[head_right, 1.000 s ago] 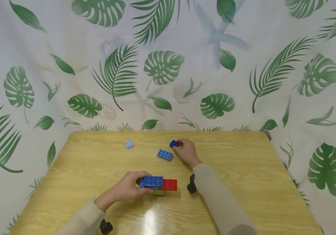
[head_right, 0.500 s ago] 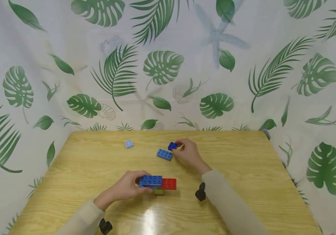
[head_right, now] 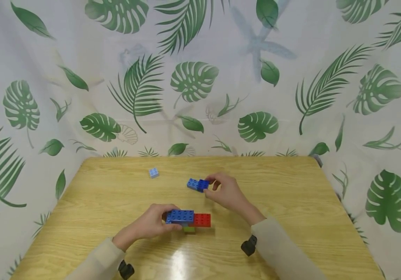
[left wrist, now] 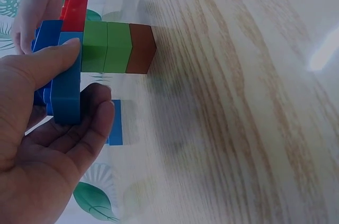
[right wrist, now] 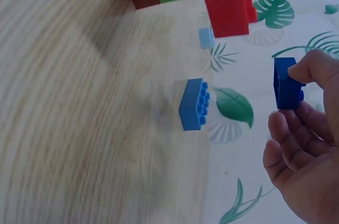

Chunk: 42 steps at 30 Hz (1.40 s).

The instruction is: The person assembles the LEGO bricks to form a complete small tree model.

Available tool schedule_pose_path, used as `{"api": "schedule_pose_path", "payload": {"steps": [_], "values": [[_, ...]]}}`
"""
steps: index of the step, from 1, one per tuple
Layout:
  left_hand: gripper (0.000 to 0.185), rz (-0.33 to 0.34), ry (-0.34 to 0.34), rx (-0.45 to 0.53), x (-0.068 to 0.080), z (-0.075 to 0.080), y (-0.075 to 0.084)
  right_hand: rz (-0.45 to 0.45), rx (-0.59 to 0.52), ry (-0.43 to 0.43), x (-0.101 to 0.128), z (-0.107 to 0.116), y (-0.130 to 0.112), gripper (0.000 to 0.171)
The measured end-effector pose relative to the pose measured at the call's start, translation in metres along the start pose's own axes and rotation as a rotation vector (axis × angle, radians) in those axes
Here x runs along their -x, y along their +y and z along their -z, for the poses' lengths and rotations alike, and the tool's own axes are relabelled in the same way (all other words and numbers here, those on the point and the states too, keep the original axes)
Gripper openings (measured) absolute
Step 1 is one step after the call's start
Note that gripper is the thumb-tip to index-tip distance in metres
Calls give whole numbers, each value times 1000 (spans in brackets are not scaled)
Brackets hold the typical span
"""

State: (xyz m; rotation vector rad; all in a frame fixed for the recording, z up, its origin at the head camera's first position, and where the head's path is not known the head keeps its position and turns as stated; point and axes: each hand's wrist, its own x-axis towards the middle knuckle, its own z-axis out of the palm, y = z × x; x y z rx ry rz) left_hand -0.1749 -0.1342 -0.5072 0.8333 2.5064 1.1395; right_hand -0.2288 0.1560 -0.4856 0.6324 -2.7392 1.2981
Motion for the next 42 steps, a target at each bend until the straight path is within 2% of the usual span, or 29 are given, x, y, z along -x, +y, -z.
{"api": "schedule_pose_path", "payload": {"steps": [11,22,29,42], "values": [[33,-2,-6,-9,0,1,1,84,-16,-41,29,0,-18,28],[30,7,-14,9,1,2,3,134,-39,-99,50,-6,-21,29],[29,2,-8,2,-1,3,4,171,-33,-124,58,-12,-21,30],[30,-28,0,-1,0,2,4,173,-1,-123,62,-17,-18,32]]}}
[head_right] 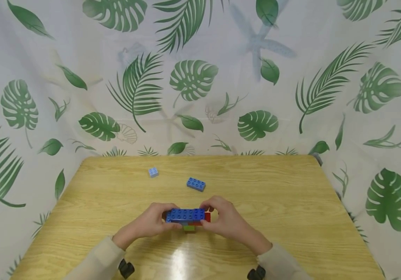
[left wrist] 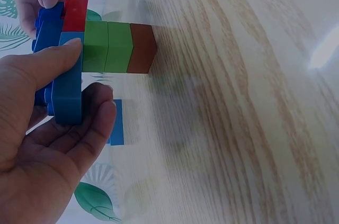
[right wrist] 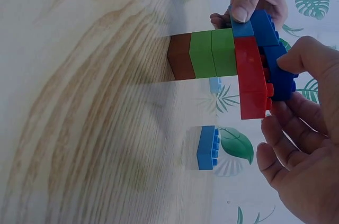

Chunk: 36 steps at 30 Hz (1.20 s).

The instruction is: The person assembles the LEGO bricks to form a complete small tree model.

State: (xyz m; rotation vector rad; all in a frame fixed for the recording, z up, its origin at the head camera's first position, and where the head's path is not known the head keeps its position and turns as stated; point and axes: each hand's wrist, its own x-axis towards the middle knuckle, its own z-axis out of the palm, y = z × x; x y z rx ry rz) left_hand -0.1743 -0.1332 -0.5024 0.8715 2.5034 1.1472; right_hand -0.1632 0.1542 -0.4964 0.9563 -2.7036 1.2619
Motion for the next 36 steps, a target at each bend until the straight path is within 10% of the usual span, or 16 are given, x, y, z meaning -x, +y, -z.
{"api": "schedule_pose_path", "payload": {"steps": [36], "values": [[29,27,11,49,1,-3,0,-33,-182,-34,-2,-9,9,31]]}}
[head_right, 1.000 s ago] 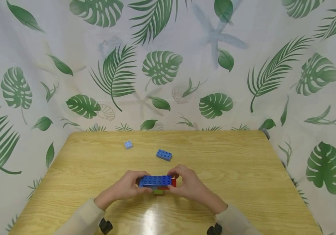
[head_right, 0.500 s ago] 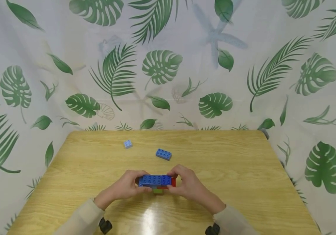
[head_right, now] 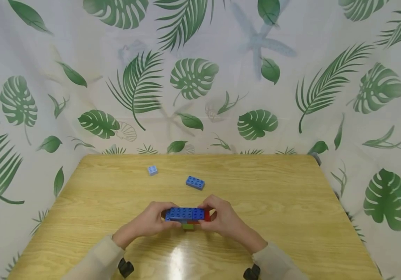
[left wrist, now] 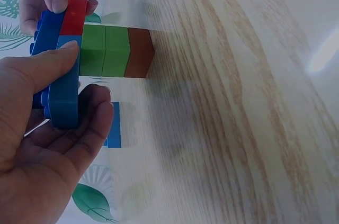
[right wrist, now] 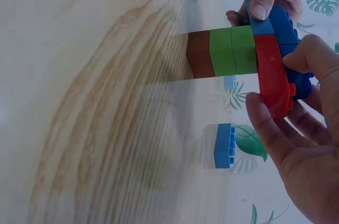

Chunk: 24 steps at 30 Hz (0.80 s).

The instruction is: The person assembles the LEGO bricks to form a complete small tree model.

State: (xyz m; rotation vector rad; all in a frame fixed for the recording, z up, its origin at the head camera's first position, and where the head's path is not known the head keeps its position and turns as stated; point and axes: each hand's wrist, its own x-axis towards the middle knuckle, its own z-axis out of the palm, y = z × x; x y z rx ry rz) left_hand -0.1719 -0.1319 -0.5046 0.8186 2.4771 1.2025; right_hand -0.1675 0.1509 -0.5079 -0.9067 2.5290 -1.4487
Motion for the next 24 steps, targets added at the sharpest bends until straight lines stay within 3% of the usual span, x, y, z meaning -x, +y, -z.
{"api": "schedule_pose_path", "payload": {"steps": [12,20,24], "values": [[28,-13,-1,-16,0,-1,-1,-20,-12,8,2,-2,0,32],[30,3,-14,-1,2,0,-3,-39,-12,-53,0,4,0,33],[30,2,-13,-1,2,1,-3,-77,-18,-15,-8,11,1,34]]}}
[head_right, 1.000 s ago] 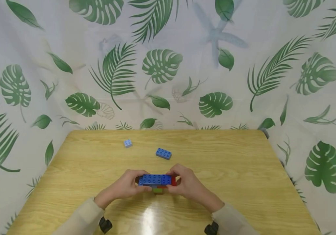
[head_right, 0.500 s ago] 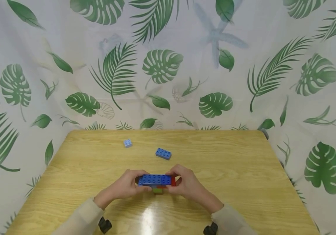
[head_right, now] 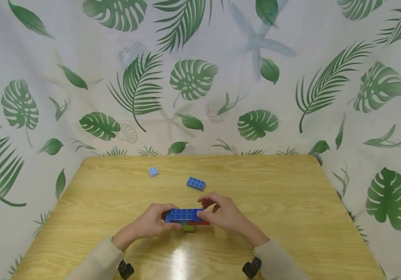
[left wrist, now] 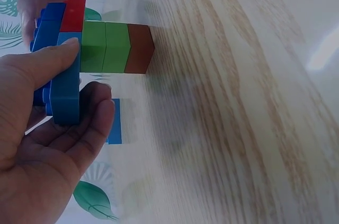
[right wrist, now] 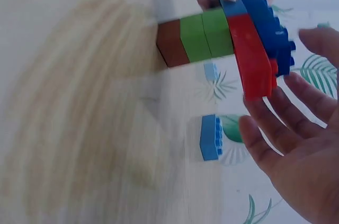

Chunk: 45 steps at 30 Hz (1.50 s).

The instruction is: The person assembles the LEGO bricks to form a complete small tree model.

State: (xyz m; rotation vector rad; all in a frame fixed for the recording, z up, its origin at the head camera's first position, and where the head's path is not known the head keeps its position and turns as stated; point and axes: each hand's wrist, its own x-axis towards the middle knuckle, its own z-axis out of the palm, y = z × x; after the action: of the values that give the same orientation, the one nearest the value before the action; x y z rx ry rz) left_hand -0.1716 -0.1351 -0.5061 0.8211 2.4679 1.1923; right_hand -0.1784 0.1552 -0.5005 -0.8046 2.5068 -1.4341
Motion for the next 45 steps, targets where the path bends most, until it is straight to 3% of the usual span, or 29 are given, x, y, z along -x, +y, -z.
{"api": "schedule_pose_path", "payload": {"steps": [9,18,23,34,45], "values": [[31,-6,-4,-14,0,0,0,-40,44,128,-29,7,18,34],[41,5,7,-28,-2,0,0,-67,88,151,-58,0,50,39],[49,23,25,-21,-1,0,0,-129,107,162,-69,-6,60,44],[49,33,31,33,1,-1,1,-247,111,188,-78,-15,73,49],[40,-3,41,43,0,-2,-2,-215,188,215,-81,-18,78,42]]}}
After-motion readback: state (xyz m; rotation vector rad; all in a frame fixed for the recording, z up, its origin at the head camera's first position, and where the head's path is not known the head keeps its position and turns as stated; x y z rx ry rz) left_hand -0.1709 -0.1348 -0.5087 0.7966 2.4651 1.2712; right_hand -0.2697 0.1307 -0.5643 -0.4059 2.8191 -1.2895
